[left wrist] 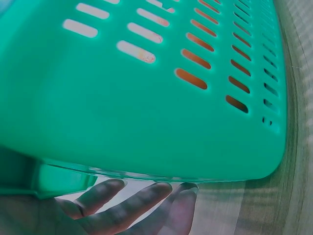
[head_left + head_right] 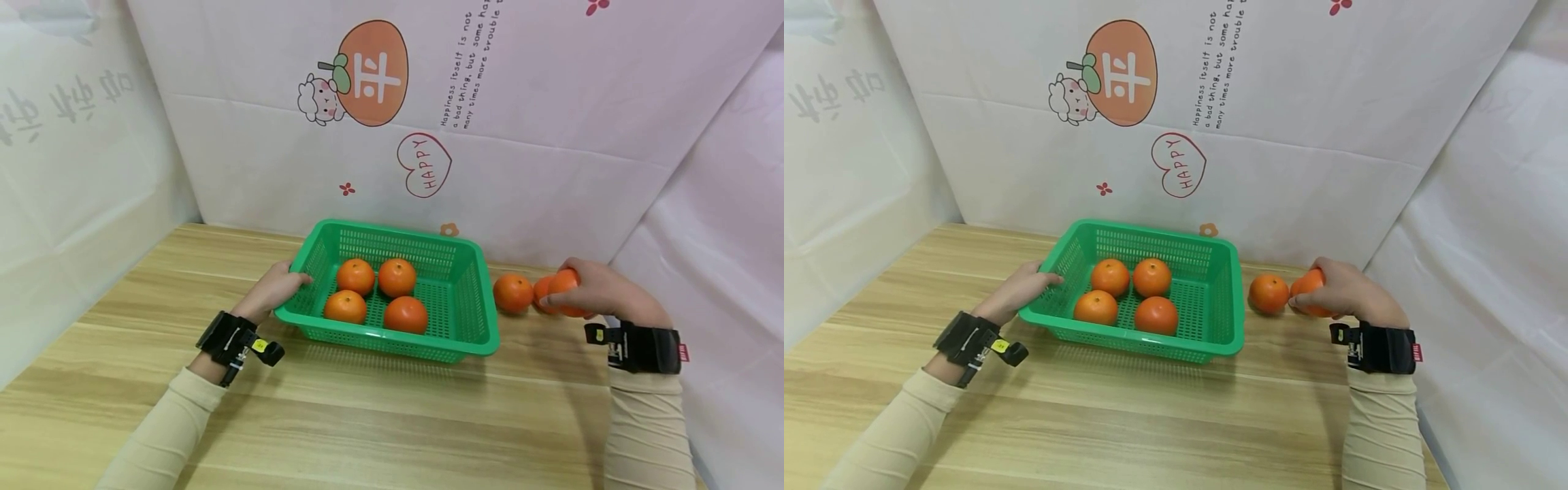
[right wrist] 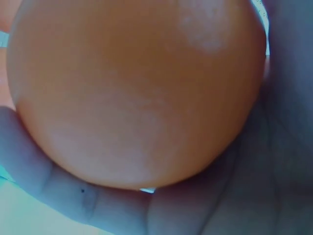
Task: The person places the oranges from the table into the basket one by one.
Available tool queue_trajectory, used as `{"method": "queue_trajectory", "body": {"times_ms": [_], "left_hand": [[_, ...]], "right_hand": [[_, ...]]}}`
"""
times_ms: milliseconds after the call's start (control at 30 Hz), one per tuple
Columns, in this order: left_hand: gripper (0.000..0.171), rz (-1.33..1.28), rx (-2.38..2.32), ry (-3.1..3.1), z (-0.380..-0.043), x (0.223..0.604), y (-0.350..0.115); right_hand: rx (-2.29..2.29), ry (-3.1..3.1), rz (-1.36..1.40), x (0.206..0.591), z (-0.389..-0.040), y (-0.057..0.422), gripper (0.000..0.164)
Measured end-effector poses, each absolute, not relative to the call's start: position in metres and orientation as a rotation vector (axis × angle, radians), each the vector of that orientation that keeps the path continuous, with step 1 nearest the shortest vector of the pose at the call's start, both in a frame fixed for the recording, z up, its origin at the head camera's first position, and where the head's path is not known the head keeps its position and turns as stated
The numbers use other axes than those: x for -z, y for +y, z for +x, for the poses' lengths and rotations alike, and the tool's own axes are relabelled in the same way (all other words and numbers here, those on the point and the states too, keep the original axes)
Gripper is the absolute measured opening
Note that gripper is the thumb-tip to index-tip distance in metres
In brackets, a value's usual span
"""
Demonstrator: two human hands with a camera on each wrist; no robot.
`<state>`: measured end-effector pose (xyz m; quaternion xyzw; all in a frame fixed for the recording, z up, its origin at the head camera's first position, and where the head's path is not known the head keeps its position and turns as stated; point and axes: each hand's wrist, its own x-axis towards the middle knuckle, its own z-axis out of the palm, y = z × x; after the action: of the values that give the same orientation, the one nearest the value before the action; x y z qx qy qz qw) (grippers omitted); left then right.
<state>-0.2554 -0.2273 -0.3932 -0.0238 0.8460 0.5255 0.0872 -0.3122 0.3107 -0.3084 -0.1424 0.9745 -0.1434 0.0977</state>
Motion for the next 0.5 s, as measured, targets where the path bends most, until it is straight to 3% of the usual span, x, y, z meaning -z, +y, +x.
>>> {"method": "queue_trajectory", "body": {"times_ms": [200,500], "left_hand": [[0.063,-0.079,-1.560,2.523,-0.255,0.392,-0.227],[0.063,-0.088,-1.552,2.520,-0.254,0.391,-0.227]], "right_hand": [[0.505,2.890,-0.414,0.308,-0.311,0.308,0.055],[0.478,2.896,-0.400,0.305,-0.309,0.300,0.056]]}}
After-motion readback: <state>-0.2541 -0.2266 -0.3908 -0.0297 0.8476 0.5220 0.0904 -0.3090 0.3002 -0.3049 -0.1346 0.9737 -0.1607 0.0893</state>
